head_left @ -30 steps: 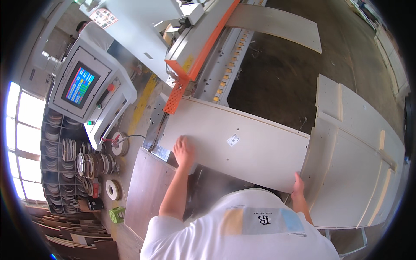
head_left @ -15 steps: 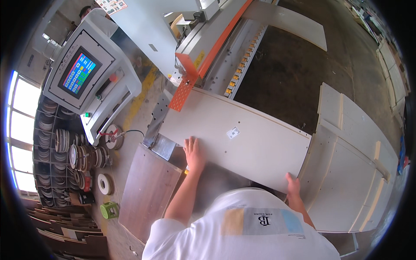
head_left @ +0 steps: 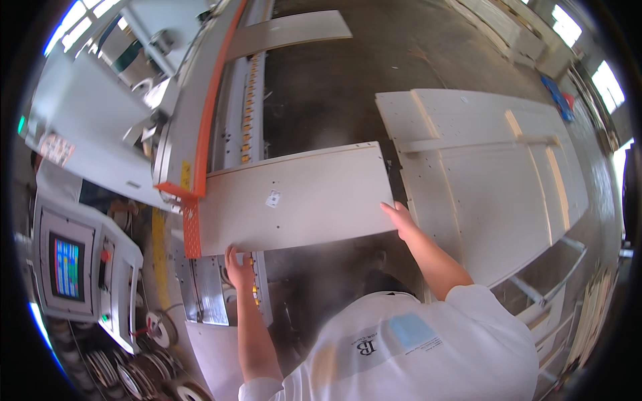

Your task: The person picks up wood panels from a stack, places them into an edge-banding machine one by one, and then moves the processed panels to a separate pile.

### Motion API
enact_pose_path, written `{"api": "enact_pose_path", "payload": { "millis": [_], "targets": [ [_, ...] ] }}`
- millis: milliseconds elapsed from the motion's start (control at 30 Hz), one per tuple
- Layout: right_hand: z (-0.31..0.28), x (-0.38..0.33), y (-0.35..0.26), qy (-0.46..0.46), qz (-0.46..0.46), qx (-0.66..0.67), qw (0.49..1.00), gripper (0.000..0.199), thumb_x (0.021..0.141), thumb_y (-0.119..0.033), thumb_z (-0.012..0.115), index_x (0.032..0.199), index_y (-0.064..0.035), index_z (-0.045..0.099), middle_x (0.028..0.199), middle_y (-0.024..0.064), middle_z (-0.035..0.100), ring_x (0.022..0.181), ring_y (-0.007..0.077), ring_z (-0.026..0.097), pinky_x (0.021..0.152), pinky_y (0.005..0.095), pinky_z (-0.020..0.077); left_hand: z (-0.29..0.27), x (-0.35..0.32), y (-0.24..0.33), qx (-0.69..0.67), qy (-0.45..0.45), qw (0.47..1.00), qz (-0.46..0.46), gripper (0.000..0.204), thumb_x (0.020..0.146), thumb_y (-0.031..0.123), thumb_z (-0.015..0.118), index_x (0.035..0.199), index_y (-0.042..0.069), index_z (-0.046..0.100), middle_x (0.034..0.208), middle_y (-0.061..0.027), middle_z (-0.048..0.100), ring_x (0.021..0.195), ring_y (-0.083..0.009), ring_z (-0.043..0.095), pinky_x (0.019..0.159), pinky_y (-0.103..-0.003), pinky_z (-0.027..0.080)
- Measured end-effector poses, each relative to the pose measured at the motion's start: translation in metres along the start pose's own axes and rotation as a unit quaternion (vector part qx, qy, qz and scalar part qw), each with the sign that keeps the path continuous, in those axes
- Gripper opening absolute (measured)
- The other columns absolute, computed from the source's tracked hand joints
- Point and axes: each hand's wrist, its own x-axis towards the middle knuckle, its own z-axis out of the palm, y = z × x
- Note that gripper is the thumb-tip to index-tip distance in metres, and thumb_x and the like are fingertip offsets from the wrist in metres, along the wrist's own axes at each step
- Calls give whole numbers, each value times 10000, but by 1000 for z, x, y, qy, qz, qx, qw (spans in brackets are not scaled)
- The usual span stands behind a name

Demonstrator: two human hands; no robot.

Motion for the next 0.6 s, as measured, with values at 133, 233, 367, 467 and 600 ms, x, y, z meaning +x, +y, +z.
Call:
{"api": "enact_pose_path", "payload": {
  "millis": [133,233,367,467,600],
  "targets": [
    [-13,-13,11,25,-30,-150,988,776,918,-532,610,1456,5,454,1430,219,543,1369,359,475,1104,401,394,-8,-38,-52,-10,-34,998,-58,409,925,230,617,1267,9,579,1323,-183,587,1246,-377,534,1032,-459,433],
    [-39,-37,58,-39,-55,-231,971,760,933,-571,545,1434,-2,489,1455,201,523,1368,356,474,1122,407,379,0,-74,-94,-153,-126,945,-261,511,998,489,478,1244,60,610,863,-98,624,739,-243,591,672,-401,491],
    [-91,-87,149,-117,70,-393,910,802,926,-636,528,1454,-34,482,1507,166,478,1397,322,449,1135,396,377,4,-90,-105,-354,-238,774,-468,558,948,712,470,925,171,607,657,37,440,568,-129,451,500,-324,386],
    [-130,-154,201,-151,112,-371,909,813,904,-663,534,1454,-66,494,1482,183,499,1363,350,478,1135,426,375,14,-88,-115,-284,-205,788,-507,588,944,729,453,958,162,611,681,27,450,592,-132,467,510,-323,384],
    [-153,-167,330,-167,166,-276,932,717,950,-602,526,1392,-38,551,1375,152,603,1216,323,588,1064,412,450,16,-104,-137,-301,-196,797,-485,696,912,798,405,1021,145,620,709,27,476,624,-138,477,524,-312,377]
  ]
}}
